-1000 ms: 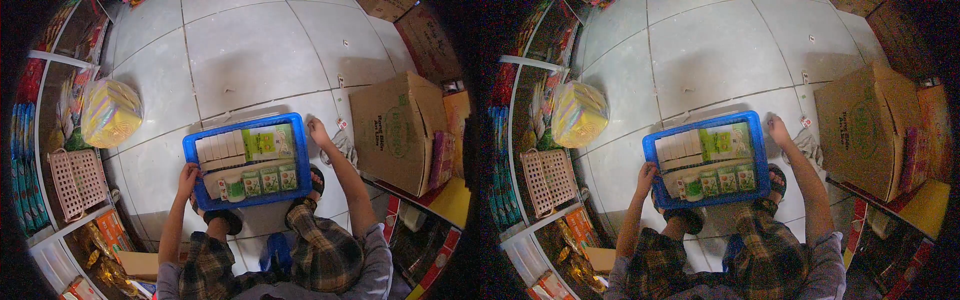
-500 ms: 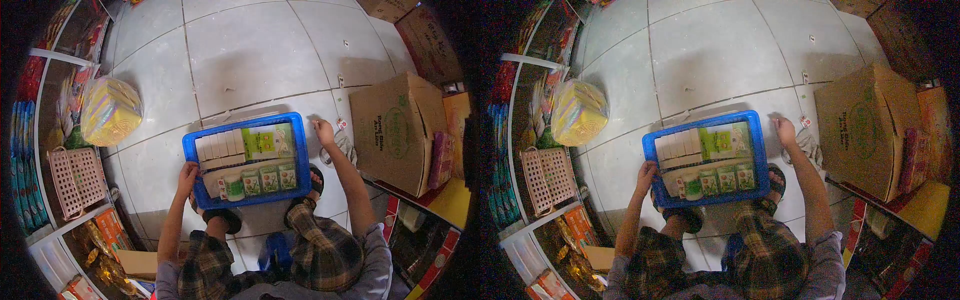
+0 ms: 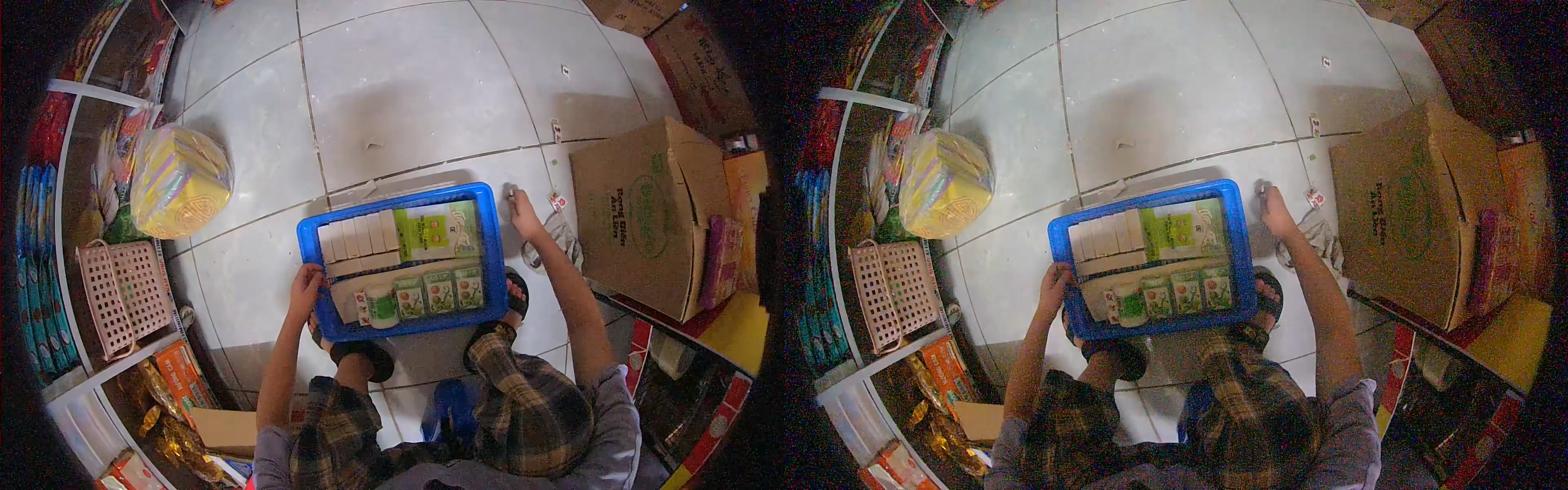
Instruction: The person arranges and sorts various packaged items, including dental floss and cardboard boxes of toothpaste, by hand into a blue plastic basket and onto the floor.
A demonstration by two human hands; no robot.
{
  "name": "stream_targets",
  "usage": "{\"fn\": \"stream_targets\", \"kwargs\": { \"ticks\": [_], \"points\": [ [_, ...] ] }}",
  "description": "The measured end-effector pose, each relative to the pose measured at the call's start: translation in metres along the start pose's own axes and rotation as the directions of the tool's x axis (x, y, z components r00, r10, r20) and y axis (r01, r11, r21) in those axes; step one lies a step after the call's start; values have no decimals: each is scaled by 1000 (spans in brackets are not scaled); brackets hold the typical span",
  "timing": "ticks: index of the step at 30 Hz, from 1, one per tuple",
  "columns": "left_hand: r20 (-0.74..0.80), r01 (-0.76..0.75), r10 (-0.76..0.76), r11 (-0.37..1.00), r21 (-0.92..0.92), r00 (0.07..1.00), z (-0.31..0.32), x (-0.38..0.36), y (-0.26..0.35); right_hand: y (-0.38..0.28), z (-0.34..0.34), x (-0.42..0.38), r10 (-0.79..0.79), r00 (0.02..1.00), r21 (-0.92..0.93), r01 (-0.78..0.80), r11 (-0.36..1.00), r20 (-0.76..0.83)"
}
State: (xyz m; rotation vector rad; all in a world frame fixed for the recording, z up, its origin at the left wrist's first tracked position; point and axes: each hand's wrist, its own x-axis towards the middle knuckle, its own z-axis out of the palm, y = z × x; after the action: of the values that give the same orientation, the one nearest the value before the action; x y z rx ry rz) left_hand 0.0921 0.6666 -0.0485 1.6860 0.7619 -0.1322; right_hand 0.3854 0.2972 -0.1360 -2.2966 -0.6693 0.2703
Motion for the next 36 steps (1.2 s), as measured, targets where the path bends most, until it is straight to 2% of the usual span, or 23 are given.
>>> {"fn": "stream_targets", "kwargs": {
  "ticks": [1, 3, 7, 9, 10, 12, 15, 22, 23, 25, 27, 28, 30, 31, 33, 34, 36],
  "points": [
    [-4, 30, -30, 1000, 7, 1000, 0, 0, 0, -4, -4, 0, 1, 1000, 0, -1, 1000, 0],
    [-8, 24, -24, 999, -35, 1000, 0, 0, -1, -13, -10, -1, -13, 993, -123, 28, 992, 119],
    [-7, 3, -3, 997, -75, 1000, 0, 2, -5, -10, -9, -2, -71, 990, -77, 80, 994, 119],
    [-3, 19, -19, 998, -63, 1000, 0, 1, -2, -8, -9, -2, 25, 982, -101, -6, 995, 189],
    [2, 34, -34, 998, -49, 999, 0, 0, 0, -9, -10, -3, 24, 982, -101, -5, 995, 189],
    [-4, 58, -59, 998, -37, 998, 0, -1, 2, -11, -11, -6, -26, 998, -69, 30, 997, 65],
    [0, 57, -58, 998, -36, 998, -1, -1, 1, -34, -24, -5, -2, 999, -72, 5, 997, 45],
    [-7, 59, -59, 998, -21, 998, 1, -3, 8, -26, -21, -1, 115, 993, -164, -108, 981, 35],
    [-7, 59, -59, 998, -21, 998, 1, -2, 7, -29, -22, 0, 136, 990, -130, -129, 983, 47],
    [11, -43, 43, 999, 15, 999, -1, 0, 1, -27, -20, 1, 156, 986, -98, -150, 984, 60],
    [10, -30, 30, 1000, 3, 999, -1, 1, -1, -16, -13, 1, 157, 983, 29, -161, 987, 95],
    [8, -17, 17, 1000, -9, 1000, -1, 1, 0, -23, -15, 2, 157, 983, 29, -160, 987, 96],
    [6, 22, -21, 1000, -19, 1000, 0, -1, 5, -40, -18, 4, 222, 975, 122, -223, 967, 23],
    [5, 60, -60, 998, -29, 998, 1, -2, 7, -33, -14, 5, 222, 975, 122, -224, 967, 24],
    [6, 29, -29, 999, -30, 1000, 0, 0, -1, -8, 2, 6, 62, 990, 55, -55, 997, -126],
    [8, -2, 2, 1000, -31, 1000, 0, 1, -1, -4, 4, 4, 62, 990, 55, -55, 997, -125],
    [6, 31, -31, 999, -34, 1000, 0, -1, 3, 5, 7, 2, 42, 997, 128, -32, 991, -71]
  ]
}}
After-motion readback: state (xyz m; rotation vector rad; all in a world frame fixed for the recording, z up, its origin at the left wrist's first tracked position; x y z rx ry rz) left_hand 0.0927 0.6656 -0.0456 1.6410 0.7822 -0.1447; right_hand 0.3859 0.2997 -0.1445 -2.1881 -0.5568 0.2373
